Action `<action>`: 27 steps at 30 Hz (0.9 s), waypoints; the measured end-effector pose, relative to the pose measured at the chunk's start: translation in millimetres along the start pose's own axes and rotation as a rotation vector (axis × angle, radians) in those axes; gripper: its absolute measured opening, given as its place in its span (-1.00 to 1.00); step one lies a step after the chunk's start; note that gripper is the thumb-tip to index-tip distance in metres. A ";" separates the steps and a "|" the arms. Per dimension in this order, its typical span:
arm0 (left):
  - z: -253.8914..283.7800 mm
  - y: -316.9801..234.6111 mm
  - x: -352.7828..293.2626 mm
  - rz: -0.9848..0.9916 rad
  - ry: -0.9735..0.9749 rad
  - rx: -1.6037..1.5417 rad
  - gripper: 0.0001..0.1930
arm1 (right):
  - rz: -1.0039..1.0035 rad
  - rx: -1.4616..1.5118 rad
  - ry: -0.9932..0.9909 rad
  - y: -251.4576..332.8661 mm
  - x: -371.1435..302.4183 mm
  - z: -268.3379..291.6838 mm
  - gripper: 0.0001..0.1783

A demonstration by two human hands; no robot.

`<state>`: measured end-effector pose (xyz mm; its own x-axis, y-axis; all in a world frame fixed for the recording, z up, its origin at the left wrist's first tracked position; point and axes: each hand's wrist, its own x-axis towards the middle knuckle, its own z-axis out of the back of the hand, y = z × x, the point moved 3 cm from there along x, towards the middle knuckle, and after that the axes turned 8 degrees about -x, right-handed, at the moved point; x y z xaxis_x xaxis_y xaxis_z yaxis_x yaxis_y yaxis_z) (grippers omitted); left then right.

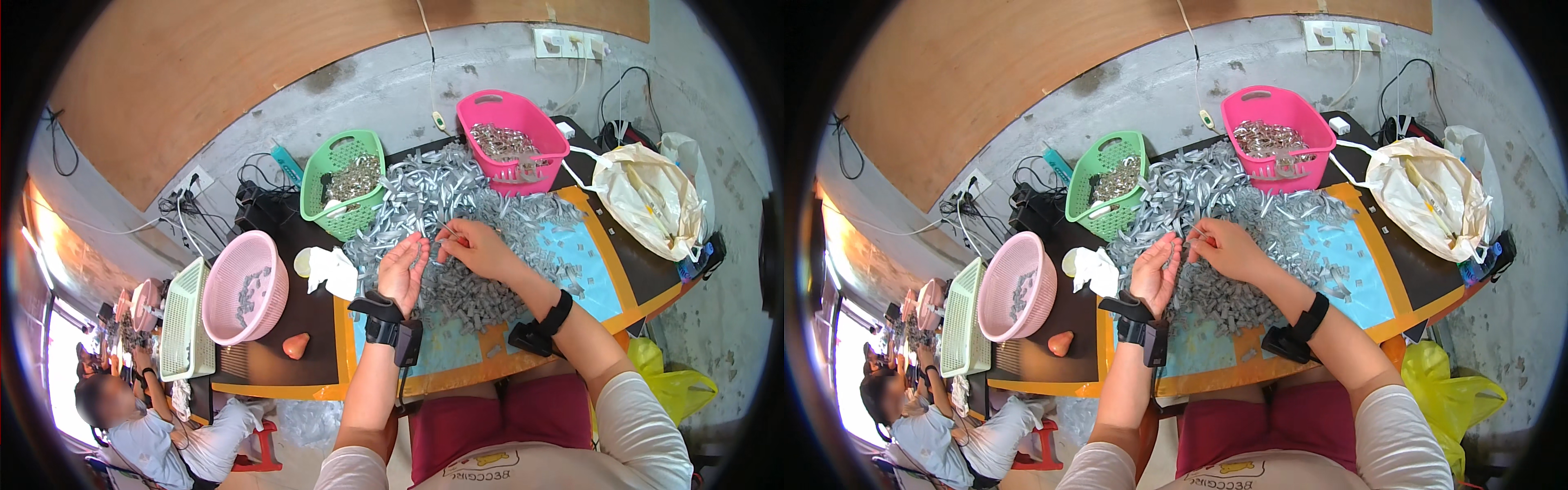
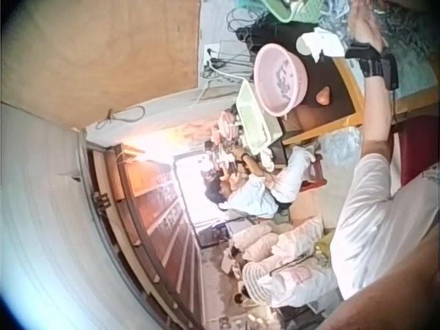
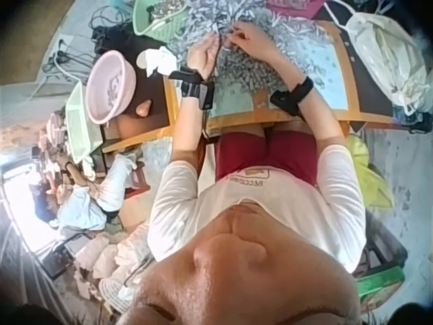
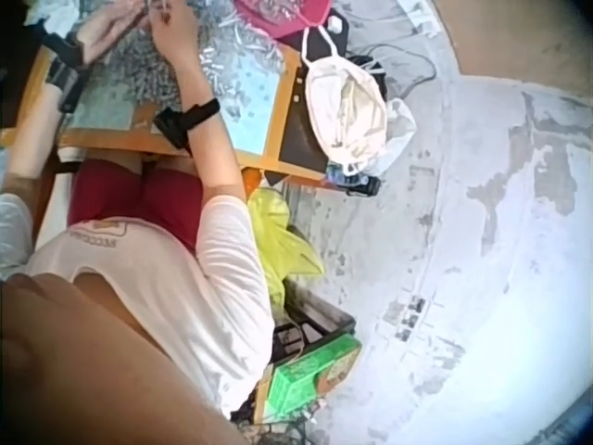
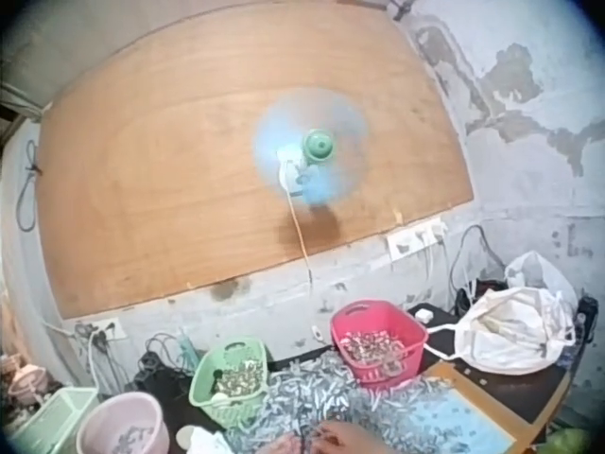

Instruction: The worker is manually assembling small metal eyelets or components onto gray shoe parts.

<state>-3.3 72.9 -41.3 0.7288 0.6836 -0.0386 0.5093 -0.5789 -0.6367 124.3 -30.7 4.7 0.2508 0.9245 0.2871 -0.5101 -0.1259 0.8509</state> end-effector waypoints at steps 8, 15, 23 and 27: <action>-12.5 4.2 -3.0 0.032 0.019 -0.013 -0.74 | 0.036 0.168 -0.147 -16.2 -3.7 -2.3 -0.74; -9.4 4.8 -6.1 0.008 -0.032 0.000 -0.73 | -0.082 0.179 -0.109 -10.1 -9.2 2.4 -0.74; -15.3 6.7 -4.1 0.048 0.036 0.014 -0.76 | 0.030 0.093 -0.181 -3.7 -12.7 0.7 -0.67; -15.2 5.7 -5.8 0.007 0.065 0.036 -0.75 | 0.080 0.080 -0.252 -7.8 -11.6 -0.5 -0.67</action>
<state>2.3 58.9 -33.0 0.7610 0.6487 0.0056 0.4881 -0.5669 -0.6636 125.0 -40.3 -5.5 0.4144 0.7930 0.4466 -0.4722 -0.2321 0.8504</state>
